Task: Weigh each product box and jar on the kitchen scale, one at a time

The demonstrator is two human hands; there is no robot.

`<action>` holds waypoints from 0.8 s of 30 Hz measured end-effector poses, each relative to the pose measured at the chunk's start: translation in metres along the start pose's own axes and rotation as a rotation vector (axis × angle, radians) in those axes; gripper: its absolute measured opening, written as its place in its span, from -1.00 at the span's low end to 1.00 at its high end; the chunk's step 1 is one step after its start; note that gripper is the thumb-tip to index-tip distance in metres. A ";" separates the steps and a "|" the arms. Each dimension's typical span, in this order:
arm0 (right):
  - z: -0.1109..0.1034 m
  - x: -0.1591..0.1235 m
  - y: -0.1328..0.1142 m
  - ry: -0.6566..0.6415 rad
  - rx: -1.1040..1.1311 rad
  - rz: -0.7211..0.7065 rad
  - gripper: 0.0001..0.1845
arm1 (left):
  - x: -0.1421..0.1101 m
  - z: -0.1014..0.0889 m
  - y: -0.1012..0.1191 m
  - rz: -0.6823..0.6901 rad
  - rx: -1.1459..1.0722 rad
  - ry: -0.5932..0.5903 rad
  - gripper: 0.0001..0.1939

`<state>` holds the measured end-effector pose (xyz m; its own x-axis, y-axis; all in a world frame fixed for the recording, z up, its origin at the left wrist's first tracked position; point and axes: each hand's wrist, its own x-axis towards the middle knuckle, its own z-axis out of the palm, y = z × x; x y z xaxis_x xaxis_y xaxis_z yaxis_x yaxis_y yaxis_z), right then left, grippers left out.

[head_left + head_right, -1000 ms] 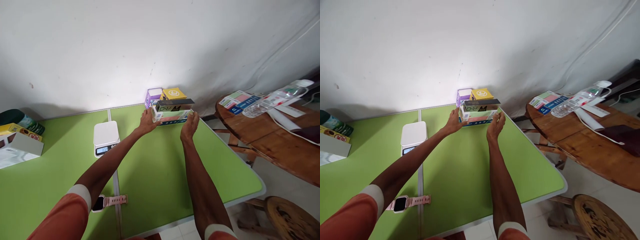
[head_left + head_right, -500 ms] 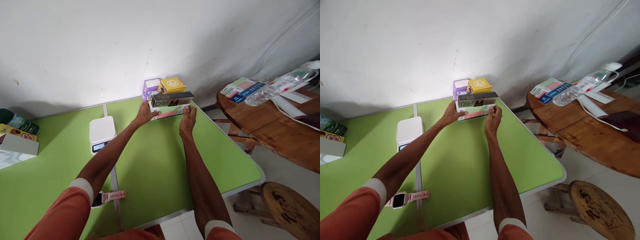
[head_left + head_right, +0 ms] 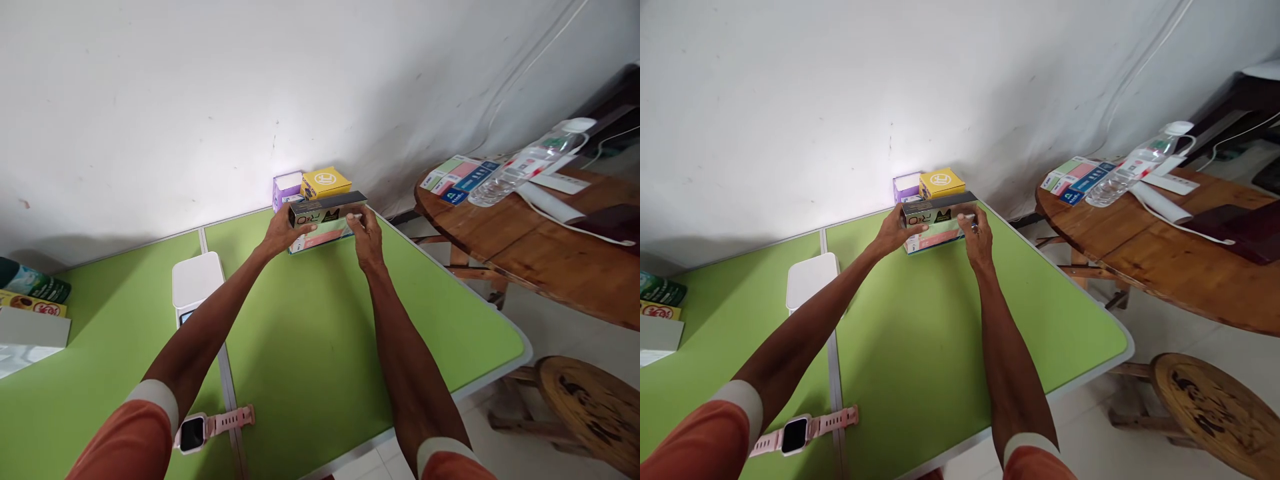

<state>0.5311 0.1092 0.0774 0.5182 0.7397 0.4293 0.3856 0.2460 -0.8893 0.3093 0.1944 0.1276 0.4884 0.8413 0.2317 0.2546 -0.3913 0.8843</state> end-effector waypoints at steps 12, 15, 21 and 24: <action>-0.009 0.020 -0.004 -0.250 0.059 0.168 -0.06 | 0.000 -0.005 0.007 -0.033 -0.033 -0.082 -0.33; -0.009 0.018 -0.005 -0.221 0.013 0.184 -0.05 | -0.001 -0.001 0.007 -0.041 -0.028 -0.053 -0.37; -0.011 0.014 -0.001 -0.187 -0.067 0.164 -0.09 | 0.002 0.001 0.005 -0.079 -0.353 -0.075 -0.36; -0.011 0.018 0.002 -0.200 -0.051 0.149 -0.12 | 0.001 0.000 0.002 -0.094 -0.362 -0.058 -0.36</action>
<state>0.5492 0.1158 0.0851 0.4125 0.8760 0.2501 0.3573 0.0970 -0.9290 0.3100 0.1948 0.1296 0.5258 0.8408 0.1288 -0.0056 -0.1480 0.9890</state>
